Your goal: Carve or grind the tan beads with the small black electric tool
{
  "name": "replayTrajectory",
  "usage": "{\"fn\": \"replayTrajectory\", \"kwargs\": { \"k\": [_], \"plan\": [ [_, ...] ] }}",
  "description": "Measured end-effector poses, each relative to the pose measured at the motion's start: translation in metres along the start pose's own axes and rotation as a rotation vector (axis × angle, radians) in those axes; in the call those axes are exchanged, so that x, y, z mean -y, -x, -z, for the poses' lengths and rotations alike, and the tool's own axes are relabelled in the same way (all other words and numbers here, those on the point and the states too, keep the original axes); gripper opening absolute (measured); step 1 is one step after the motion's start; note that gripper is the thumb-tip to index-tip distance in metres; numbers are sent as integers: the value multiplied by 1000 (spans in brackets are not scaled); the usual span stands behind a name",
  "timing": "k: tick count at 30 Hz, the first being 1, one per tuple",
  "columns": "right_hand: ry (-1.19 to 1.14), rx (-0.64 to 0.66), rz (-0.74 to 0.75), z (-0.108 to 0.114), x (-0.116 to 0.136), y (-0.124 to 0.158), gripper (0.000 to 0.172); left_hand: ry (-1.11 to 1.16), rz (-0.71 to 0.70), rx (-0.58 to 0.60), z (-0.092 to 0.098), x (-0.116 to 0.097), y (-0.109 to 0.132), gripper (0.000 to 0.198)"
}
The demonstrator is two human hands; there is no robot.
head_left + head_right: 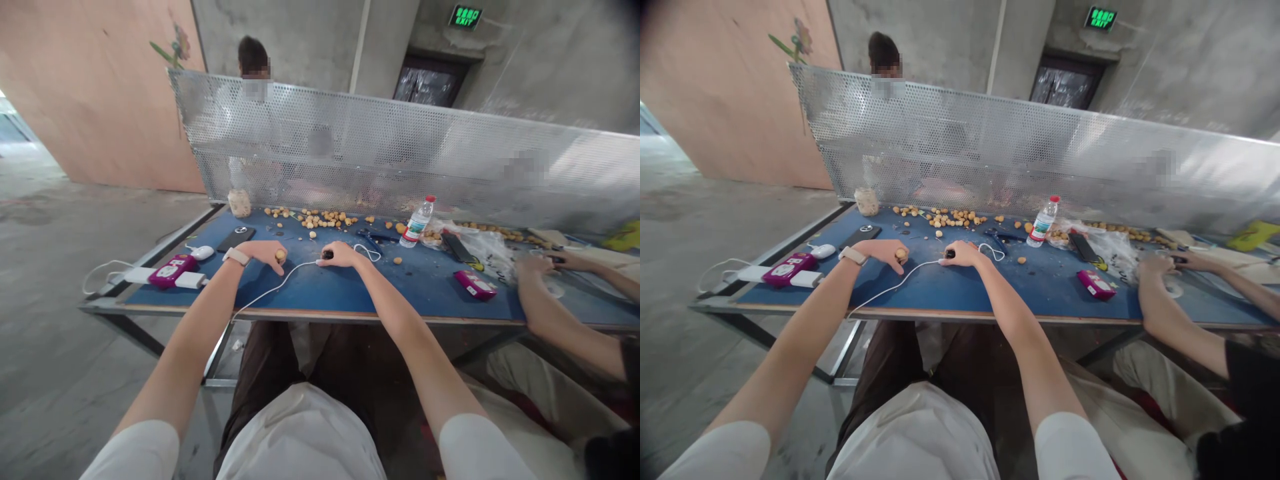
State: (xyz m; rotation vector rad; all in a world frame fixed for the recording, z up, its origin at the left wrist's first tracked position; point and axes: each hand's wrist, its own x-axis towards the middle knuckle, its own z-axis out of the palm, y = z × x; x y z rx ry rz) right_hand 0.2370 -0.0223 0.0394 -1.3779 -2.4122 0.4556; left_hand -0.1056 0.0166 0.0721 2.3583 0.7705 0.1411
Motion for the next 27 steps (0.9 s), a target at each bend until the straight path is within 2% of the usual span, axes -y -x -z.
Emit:
{"fn": "replayTrajectory", "kwargs": {
  "k": [4,15,18,22,24,27],
  "plan": [
    [-21,21,4,1,1,2,38,64,-58,16,0,-9,4,40],
    [-27,-5,24,-3,-5,-1,34,50,-82,123,-7,-25,7,28],
    [-29,4,33,-2,-6,0,35,65,-89,104,-10,-26,8,27],
    [-50,-25,68,-3,-8,0,36,60,-88,21,-7,-21,8,18],
    [-77,-94,100,-5,-7,-1,34,51,-76,-85,-5,-18,6,15],
    [-120,-219,175,-12,0,-3,35,78,-72,-309,-10,-16,-5,20]
  ]
}}
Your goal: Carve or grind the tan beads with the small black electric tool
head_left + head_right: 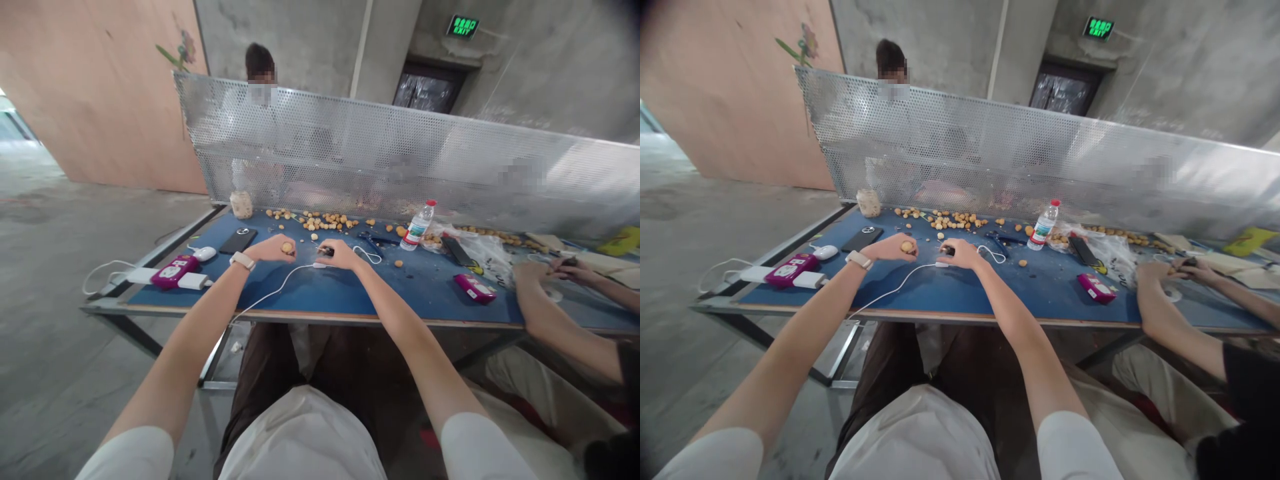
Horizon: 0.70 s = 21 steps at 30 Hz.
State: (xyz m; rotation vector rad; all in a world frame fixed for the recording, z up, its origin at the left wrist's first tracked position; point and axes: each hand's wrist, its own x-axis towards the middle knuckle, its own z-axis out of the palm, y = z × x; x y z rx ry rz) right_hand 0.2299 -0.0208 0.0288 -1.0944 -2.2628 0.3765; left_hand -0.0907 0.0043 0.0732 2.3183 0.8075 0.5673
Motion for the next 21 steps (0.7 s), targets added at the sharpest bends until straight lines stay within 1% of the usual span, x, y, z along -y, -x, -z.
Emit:
{"fn": "replayTrajectory", "kwargs": {
  "k": [2,3,6,8,12,17,21],
  "plan": [
    [-15,-62,42,-7,6,-1,36,84,-6,-156,-13,1,-8,25],
    [-16,-85,52,-11,10,-2,36,136,0,-211,-21,1,-12,26],
    [5,-124,40,-21,18,-5,33,265,57,-331,-45,0,-24,32],
    [25,-153,3,-24,20,-6,31,314,75,-379,-58,0,-30,39],
    [31,-207,-58,-28,20,-8,26,428,102,-435,-70,0,-34,48],
    [64,-220,-95,-33,22,-8,16,547,138,-454,-77,1,-34,49],
    [85,-211,-87,-33,25,-7,14,620,148,-456,-80,2,-34,54]
  ]
}}
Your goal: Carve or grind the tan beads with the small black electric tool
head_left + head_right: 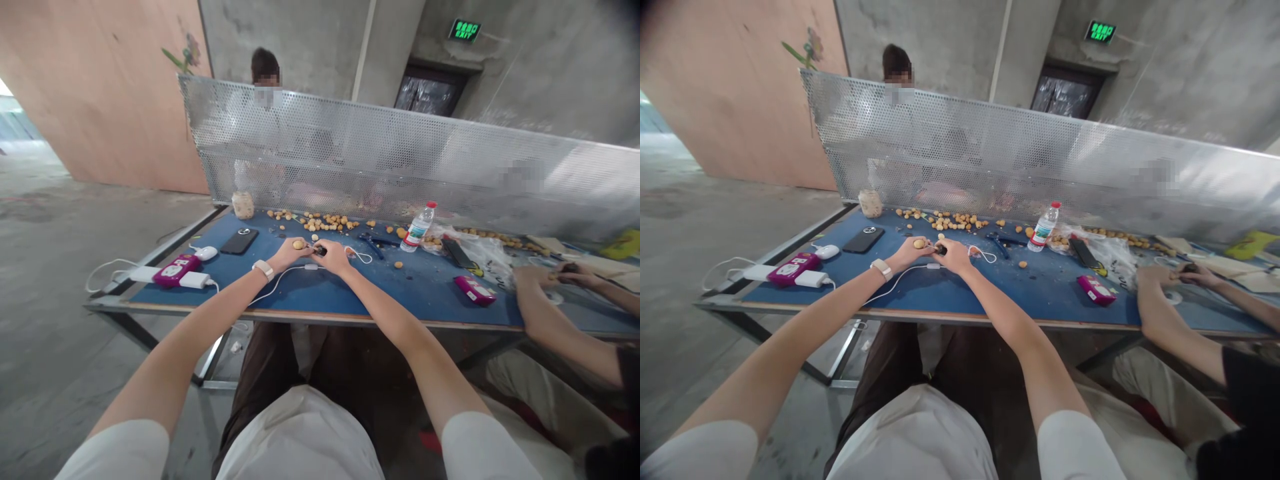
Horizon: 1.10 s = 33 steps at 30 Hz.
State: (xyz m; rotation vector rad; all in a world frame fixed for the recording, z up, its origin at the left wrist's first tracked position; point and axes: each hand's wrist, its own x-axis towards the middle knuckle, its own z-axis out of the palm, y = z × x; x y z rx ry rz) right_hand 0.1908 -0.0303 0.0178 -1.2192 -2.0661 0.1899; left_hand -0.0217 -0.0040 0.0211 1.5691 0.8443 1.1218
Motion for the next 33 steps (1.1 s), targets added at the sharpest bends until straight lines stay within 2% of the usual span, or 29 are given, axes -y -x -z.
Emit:
{"fn": "replayTrajectory", "kwargs": {
  "k": [6,18,33],
  "plan": [
    [15,19,27,4,0,0,9,27,39,34,1,3,-1,62],
    [-21,-36,168,-5,-15,-2,14,-22,18,46,6,4,-2,59],
    [-38,-51,102,-3,-15,-2,15,-20,-13,41,7,7,-2,52]
  ]
}}
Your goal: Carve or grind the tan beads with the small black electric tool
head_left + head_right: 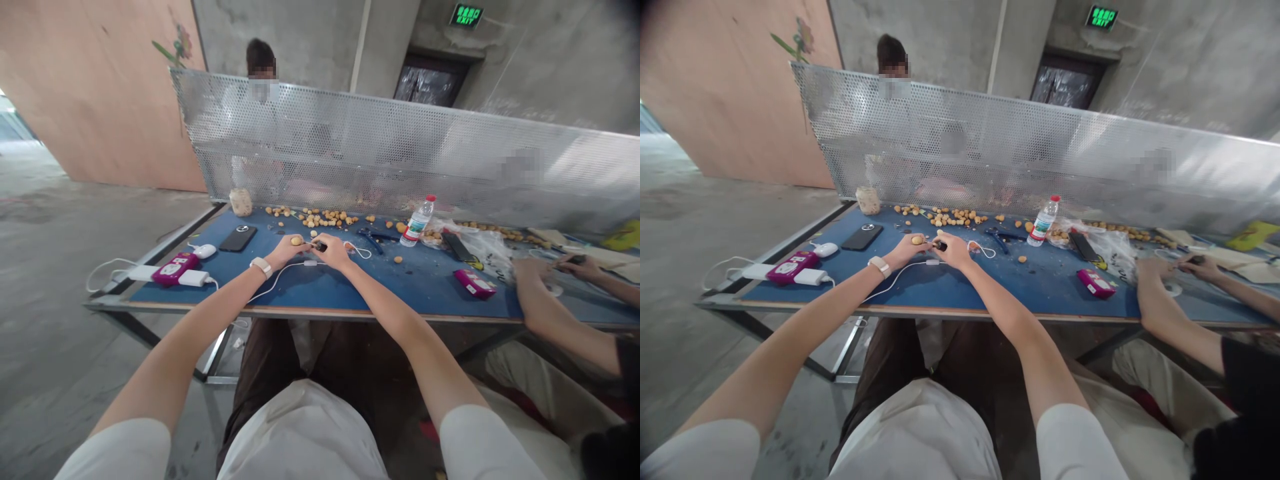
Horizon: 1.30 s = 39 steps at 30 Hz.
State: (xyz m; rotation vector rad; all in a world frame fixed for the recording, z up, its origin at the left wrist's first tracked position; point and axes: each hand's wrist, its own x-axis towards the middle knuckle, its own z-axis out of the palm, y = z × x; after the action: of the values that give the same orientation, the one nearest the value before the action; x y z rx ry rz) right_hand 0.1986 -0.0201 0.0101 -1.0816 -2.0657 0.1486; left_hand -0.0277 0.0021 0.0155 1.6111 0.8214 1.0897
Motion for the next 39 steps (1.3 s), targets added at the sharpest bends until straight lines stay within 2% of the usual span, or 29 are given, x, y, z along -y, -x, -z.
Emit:
{"fn": "replayTrajectory", "kwargs": {
  "k": [4,6,12,15,20,26,39],
  "plan": [
    [-10,18,43,2,0,-1,24,23,-33,-69,1,4,-4,51],
    [2,16,29,4,-2,-2,29,-34,-52,-108,4,5,-5,46],
    [79,88,-104,20,-15,-3,26,-531,-178,-224,15,0,-4,28],
    [100,149,-122,27,-20,-1,27,-668,-223,-213,17,-2,-4,27],
    [137,214,-203,27,-22,-1,30,-813,-266,-110,17,-3,-4,30],
    [136,247,-172,25,-19,-1,35,-814,-278,-83,16,-4,-3,26],
    [196,277,-164,25,-13,-1,32,-674,-280,-72,12,-2,-4,30]
  ]
}}
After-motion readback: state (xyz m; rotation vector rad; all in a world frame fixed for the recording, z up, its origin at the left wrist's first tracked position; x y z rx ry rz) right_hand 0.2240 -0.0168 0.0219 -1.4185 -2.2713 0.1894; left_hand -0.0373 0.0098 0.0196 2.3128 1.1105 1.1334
